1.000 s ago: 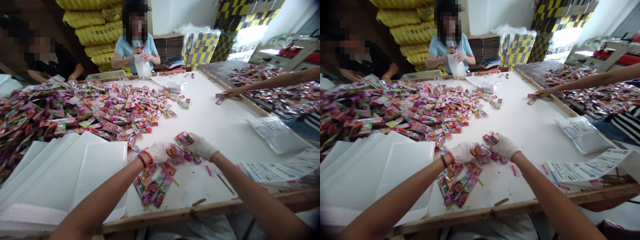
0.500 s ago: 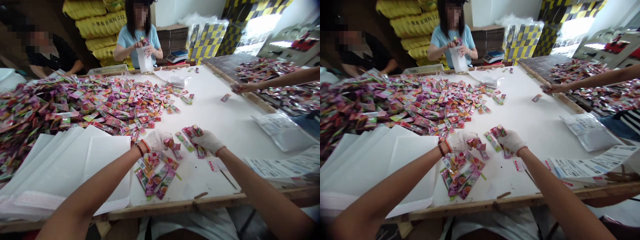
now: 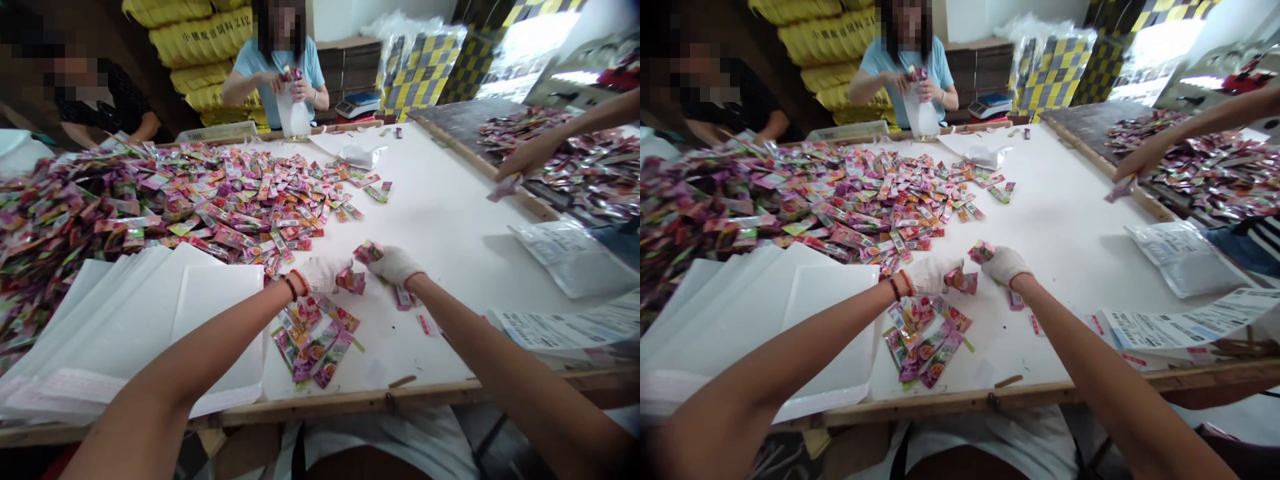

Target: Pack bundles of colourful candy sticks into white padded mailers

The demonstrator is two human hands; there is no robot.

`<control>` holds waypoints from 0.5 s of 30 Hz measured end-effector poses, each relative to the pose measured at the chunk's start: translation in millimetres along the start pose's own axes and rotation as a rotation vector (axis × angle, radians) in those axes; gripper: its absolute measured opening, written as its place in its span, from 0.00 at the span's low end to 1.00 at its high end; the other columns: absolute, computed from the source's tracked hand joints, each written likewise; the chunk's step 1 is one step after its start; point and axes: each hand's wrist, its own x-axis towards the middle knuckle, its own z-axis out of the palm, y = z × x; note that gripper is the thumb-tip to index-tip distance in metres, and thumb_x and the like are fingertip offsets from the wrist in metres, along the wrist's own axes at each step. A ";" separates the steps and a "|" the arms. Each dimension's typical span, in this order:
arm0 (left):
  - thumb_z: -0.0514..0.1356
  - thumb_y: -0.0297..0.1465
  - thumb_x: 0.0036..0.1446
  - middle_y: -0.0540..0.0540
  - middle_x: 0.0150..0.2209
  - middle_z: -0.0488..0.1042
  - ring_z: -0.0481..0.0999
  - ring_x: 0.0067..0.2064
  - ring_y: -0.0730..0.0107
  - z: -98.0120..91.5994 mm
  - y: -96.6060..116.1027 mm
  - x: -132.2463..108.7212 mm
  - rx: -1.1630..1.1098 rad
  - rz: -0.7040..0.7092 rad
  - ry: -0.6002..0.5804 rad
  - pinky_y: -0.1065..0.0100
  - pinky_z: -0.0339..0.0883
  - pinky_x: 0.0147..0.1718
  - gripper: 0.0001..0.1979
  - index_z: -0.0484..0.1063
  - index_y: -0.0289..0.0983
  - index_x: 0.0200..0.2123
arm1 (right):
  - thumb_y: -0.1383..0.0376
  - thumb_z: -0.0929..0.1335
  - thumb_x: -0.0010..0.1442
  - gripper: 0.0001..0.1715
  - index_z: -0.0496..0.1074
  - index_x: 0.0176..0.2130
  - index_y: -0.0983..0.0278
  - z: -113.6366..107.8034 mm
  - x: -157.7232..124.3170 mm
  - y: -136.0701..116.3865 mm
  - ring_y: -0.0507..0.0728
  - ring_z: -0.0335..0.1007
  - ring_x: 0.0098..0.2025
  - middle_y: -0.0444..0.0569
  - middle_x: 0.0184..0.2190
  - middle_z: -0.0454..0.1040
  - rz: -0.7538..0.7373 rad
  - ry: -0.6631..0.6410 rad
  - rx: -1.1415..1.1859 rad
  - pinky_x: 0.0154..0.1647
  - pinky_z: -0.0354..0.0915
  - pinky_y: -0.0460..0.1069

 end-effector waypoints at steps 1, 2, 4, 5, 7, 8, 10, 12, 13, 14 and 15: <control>0.60 0.29 0.43 0.41 0.48 0.72 0.72 0.45 0.61 -5.2 0.3 -4.7 -0.043 -0.034 -0.001 0.68 0.63 0.41 0.31 0.63 0.38 0.53 | 0.59 0.66 0.49 0.20 0.74 0.40 0.68 -9.5 1.6 3.7 0.59 0.73 0.32 0.55 0.31 0.76 0.023 0.039 0.019 0.28 0.62 0.47; 0.61 0.29 0.42 0.41 0.49 0.71 0.72 0.45 0.60 -8.5 1.7 -8.5 -0.063 -0.052 -0.023 0.68 0.64 0.41 0.33 0.61 0.39 0.55 | 0.58 0.65 0.50 0.21 0.74 0.40 0.69 -18.2 4.4 6.7 0.58 0.72 0.32 0.54 0.29 0.76 0.054 0.067 0.013 0.27 0.61 0.46; 0.62 0.31 0.40 0.40 0.47 0.72 0.73 0.44 0.57 -8.5 7.1 -12.7 -0.023 -0.058 -0.111 0.66 0.65 0.40 0.32 0.64 0.40 0.53 | 0.58 0.65 0.51 0.22 0.74 0.41 0.70 -29.7 13.2 9.8 0.58 0.72 0.31 0.55 0.28 0.75 0.105 0.063 -0.063 0.26 0.61 0.46; 0.62 0.33 0.40 0.40 0.45 0.74 0.73 0.43 0.55 -5.5 10.5 -13.0 0.024 -0.051 -0.157 0.64 0.65 0.39 0.29 0.67 0.40 0.50 | 0.58 0.66 0.50 0.22 0.74 0.40 0.71 -31.3 18.6 9.7 0.59 0.72 0.31 0.55 0.28 0.75 0.114 0.034 -0.109 0.26 0.61 0.47; 0.62 0.35 0.41 0.39 0.40 0.75 0.74 0.40 0.54 3.8 16.5 -10.5 0.117 -0.033 -0.224 0.62 0.66 0.37 0.22 0.71 0.38 0.44 | 0.59 0.69 0.45 0.22 0.75 0.39 0.71 -25.9 30.0 7.3 0.60 0.73 0.32 0.57 0.29 0.76 0.121 -0.041 -0.180 0.26 0.62 0.47; 0.62 0.36 0.41 0.38 0.39 0.75 0.75 0.39 0.53 8.9 18.9 -8.5 0.154 -0.024 -0.243 0.60 0.66 0.37 0.21 0.73 0.38 0.41 | 0.61 0.70 0.42 0.23 0.76 0.38 0.72 -20.1 35.3 5.5 0.61 0.73 0.32 0.58 0.30 0.76 0.121 -0.070 -0.199 0.27 0.63 0.47; 0.61 0.37 0.41 0.36 0.39 0.76 0.75 0.39 0.51 17.2 22.1 -4.7 0.199 0.005 -0.255 0.58 0.66 0.37 0.19 0.74 0.36 0.39 | 0.63 0.71 0.39 0.23 0.77 0.37 0.72 -6.9 44.4 2.2 0.62 0.74 0.34 0.61 0.32 0.76 0.121 -0.098 -0.219 0.28 0.64 0.48; 0.62 0.37 0.40 0.36 0.39 0.76 0.75 0.39 0.51 22.1 23.4 -3.0 0.203 0.039 -0.253 0.57 0.66 0.37 0.19 0.75 0.36 0.38 | 0.64 0.71 0.38 0.24 0.77 0.38 0.72 2.7 50.3 0.0 0.63 0.74 0.36 0.62 0.33 0.76 0.116 -0.093 -0.225 0.30 0.65 0.48; 0.62 0.37 0.40 0.37 0.39 0.76 0.75 0.39 0.51 23.4 23.2 -3.3 0.192 0.045 -0.245 0.58 0.66 0.38 0.19 0.75 0.36 0.38 | 0.64 0.71 0.38 0.24 0.77 0.38 0.71 5.1 51.8 -0.7 0.64 0.74 0.36 0.62 0.34 0.77 0.107 -0.085 -0.221 0.31 0.65 0.48; 0.62 0.36 0.40 0.37 0.38 0.76 0.75 0.39 0.52 24.0 22.4 -4.3 0.172 0.035 -0.227 0.58 0.66 0.39 0.18 0.75 0.36 0.38 | 0.63 0.71 0.39 0.24 0.77 0.38 0.71 5.8 52.5 -1.2 0.63 0.74 0.36 0.62 0.33 0.77 0.091 -0.075 -0.215 0.31 0.65 0.48; 0.62 0.35 0.40 0.38 0.38 0.76 0.75 0.39 0.53 24.1 20.7 -5.9 0.133 -0.003 -0.198 0.59 0.66 0.39 0.18 0.74 0.36 0.37 | 0.62 0.71 0.39 0.23 0.77 0.37 0.71 5.0 52.2 -1.6 0.63 0.74 0.36 0.62 0.33 0.77 0.072 -0.062 -0.203 0.32 0.65 0.48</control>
